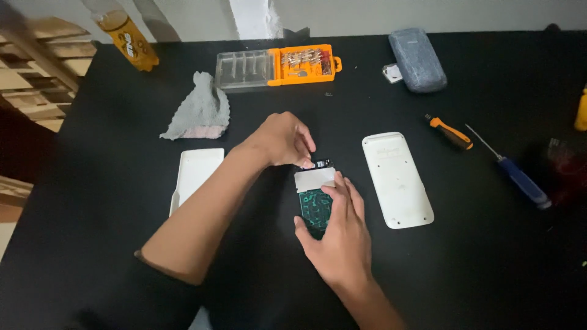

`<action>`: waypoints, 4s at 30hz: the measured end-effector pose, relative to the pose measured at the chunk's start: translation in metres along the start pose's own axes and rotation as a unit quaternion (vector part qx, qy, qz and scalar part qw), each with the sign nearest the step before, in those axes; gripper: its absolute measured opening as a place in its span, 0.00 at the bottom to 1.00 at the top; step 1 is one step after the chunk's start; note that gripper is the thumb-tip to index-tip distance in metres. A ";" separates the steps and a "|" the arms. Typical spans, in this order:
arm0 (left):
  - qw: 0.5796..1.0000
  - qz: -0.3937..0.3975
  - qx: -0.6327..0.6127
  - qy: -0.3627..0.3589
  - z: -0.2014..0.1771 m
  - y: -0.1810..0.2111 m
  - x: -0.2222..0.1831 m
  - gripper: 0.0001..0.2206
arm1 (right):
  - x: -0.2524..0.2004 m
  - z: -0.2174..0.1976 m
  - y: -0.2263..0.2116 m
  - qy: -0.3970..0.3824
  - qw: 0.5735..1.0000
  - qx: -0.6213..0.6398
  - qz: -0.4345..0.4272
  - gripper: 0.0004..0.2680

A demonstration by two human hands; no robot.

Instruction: Assembling a calculator by aligning the rubber membrane and circuit board into the front casing and snapping the back cover into place.

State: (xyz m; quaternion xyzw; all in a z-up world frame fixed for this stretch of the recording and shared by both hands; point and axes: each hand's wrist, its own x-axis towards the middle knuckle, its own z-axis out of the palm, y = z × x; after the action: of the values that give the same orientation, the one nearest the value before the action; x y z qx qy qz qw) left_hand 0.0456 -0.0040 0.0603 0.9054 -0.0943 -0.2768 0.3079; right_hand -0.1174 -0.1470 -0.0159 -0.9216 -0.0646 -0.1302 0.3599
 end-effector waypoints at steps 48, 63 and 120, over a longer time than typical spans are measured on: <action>0.943 0.160 -0.196 0.215 0.059 -0.030 -0.064 0.23 | 0.025 -0.100 0.038 -0.035 0.945 -0.199 0.258 0.36; 0.975 0.155 -0.081 0.139 0.082 -0.039 -0.048 0.47 | 0.015 -0.113 -0.038 0.004 0.896 0.004 0.444 0.32; 0.970 0.106 -0.157 0.152 0.045 -0.048 -0.072 0.15 | -0.039 -0.042 -0.005 0.022 0.976 0.021 0.215 0.27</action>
State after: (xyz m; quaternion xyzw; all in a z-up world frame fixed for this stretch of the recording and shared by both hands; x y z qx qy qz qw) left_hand -0.0392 0.0359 0.0336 0.8620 -0.0969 -0.1136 0.4844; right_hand -0.1635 -0.1722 0.0060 -0.9029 0.1405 -0.0683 0.4005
